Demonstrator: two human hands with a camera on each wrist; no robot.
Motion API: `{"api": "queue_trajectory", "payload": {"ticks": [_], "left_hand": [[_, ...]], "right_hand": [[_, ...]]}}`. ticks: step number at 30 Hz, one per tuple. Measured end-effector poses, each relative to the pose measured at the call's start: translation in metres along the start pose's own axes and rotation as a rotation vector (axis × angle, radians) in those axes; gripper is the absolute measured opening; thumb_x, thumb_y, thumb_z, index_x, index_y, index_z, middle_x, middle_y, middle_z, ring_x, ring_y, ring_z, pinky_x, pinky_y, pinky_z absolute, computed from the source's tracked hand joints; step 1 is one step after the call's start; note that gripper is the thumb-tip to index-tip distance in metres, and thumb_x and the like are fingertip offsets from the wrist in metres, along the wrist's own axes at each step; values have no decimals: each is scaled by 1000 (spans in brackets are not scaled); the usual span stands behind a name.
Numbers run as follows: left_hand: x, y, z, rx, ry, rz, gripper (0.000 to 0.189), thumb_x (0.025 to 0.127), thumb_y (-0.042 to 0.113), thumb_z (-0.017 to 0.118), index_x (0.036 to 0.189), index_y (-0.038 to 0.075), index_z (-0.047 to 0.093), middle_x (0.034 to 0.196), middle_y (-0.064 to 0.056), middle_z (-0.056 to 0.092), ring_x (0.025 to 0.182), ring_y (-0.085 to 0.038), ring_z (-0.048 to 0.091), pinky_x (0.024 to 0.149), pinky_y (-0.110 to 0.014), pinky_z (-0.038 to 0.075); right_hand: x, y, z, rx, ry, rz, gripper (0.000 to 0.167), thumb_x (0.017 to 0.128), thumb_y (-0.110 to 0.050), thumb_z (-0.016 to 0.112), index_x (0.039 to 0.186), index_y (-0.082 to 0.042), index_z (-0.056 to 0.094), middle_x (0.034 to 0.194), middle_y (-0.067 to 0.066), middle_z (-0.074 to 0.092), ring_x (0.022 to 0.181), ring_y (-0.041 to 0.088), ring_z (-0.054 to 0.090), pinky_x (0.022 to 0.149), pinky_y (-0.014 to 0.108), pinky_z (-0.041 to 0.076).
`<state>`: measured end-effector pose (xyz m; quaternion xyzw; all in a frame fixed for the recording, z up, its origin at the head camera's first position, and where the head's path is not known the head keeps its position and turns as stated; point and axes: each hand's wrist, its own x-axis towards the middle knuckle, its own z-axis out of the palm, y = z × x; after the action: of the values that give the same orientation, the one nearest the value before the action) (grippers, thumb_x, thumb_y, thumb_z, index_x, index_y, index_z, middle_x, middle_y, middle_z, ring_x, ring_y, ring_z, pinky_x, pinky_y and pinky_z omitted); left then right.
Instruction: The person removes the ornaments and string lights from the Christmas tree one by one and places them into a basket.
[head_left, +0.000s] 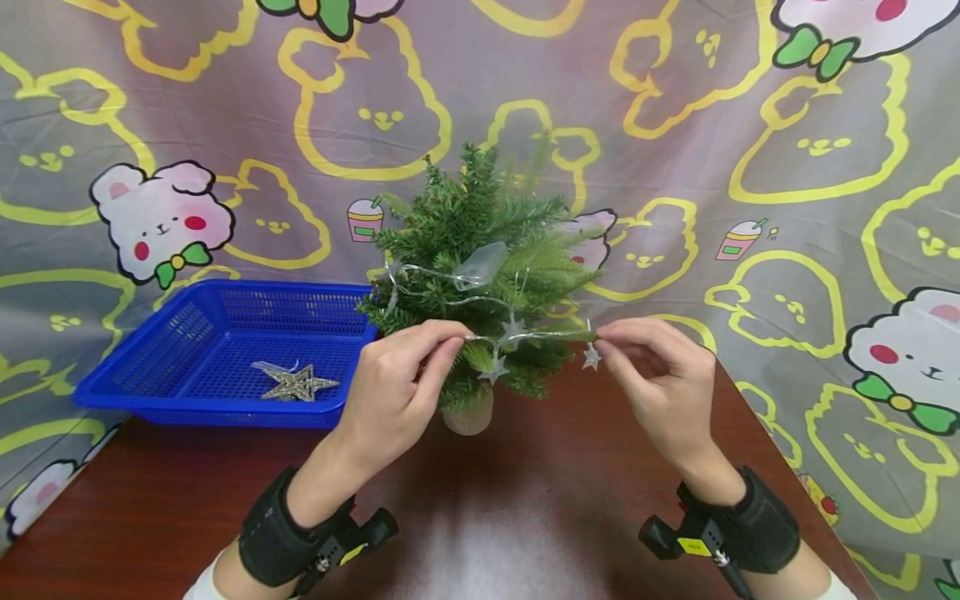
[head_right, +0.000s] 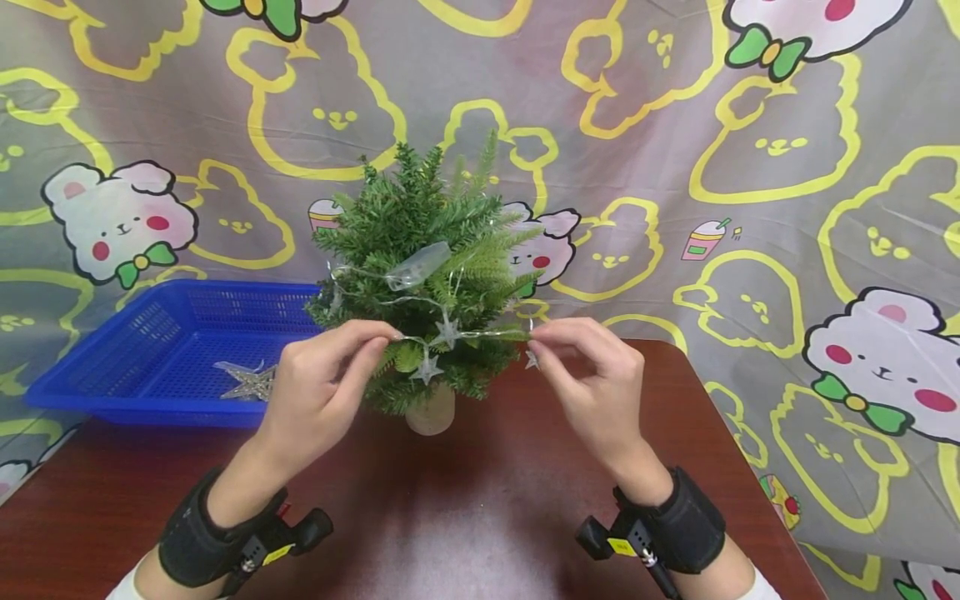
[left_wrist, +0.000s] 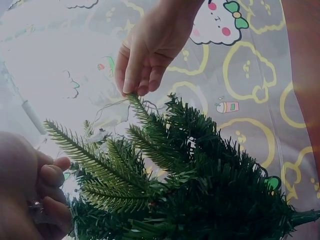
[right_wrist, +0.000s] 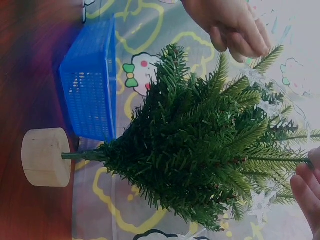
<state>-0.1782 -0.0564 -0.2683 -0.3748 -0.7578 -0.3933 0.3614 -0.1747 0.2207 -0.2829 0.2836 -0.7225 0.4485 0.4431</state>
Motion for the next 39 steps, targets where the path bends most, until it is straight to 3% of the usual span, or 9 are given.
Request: {"api": "queue_trajectory", "payload": {"ticks": [6,10,16,20,24,26,28,33,39], "left_hand": [[-1,-1,1,61,-18,15,17,99,1,53,104,7,68,71,0,56,57,-5,38,53,-21,33],[-1,-1,2,27,7,15,17,100,-1,48,102,6,63,76,-1,54,63,-6,42,56,-21,34],[-1,0,-1,-28,53,1,24,100,4,43,101,6,67,74,0,44,62,-6,34,57,-21,30],[-2,1,-1,-33,89,-22,28,101,30,52,98,11,73,72,0,41,59,-5,30,55,-21,26],[-2,3,1,-49,123,-11,26,87,39,75,87,14,73,71,-2,41,59,-7,31,56,-20,24],[-1,4,1,-59,128,10,18,81,29,82,82,14,71,72,-1,42,60,-7,32,57,-20,25],[0,4,2,-71,130,43,17,84,26,80,80,14,70,74,0,45,61,-8,36,58,-20,27],[4,3,3,-49,143,145,30,98,34,61,79,10,62,82,-2,56,73,-14,49,66,-24,37],[5,5,3,-16,118,222,34,104,31,48,80,8,52,93,-5,68,78,-18,49,70,-29,36]], "right_hand": [[-1,-1,0,-9,-10,-31,22,73,18,73,92,5,74,87,13,71,80,2,67,75,12,54],[-3,-2,0,-21,-13,-49,22,73,16,75,91,3,75,86,9,72,80,1,67,74,11,52],[-5,-6,1,-34,-26,-70,21,74,12,75,91,1,76,85,11,73,84,2,67,69,12,47],[-5,-9,2,-13,-35,-84,19,75,11,75,90,1,76,84,12,73,85,3,67,71,12,48],[-5,-12,4,2,-43,-103,17,75,9,77,89,1,76,84,12,73,85,4,67,74,12,50],[-5,-13,5,-3,-54,-108,17,75,9,77,89,0,76,84,12,73,85,3,67,73,13,49],[-5,-15,5,-12,-66,-107,20,74,10,77,90,-1,77,85,11,73,84,3,67,72,13,49],[-4,-19,5,-29,-92,-107,24,72,12,76,91,-3,77,87,10,74,87,2,68,74,13,50],[-2,-21,3,-38,-131,-121,23,75,10,76,93,-5,78,90,9,74,89,3,68,77,13,49]]}}
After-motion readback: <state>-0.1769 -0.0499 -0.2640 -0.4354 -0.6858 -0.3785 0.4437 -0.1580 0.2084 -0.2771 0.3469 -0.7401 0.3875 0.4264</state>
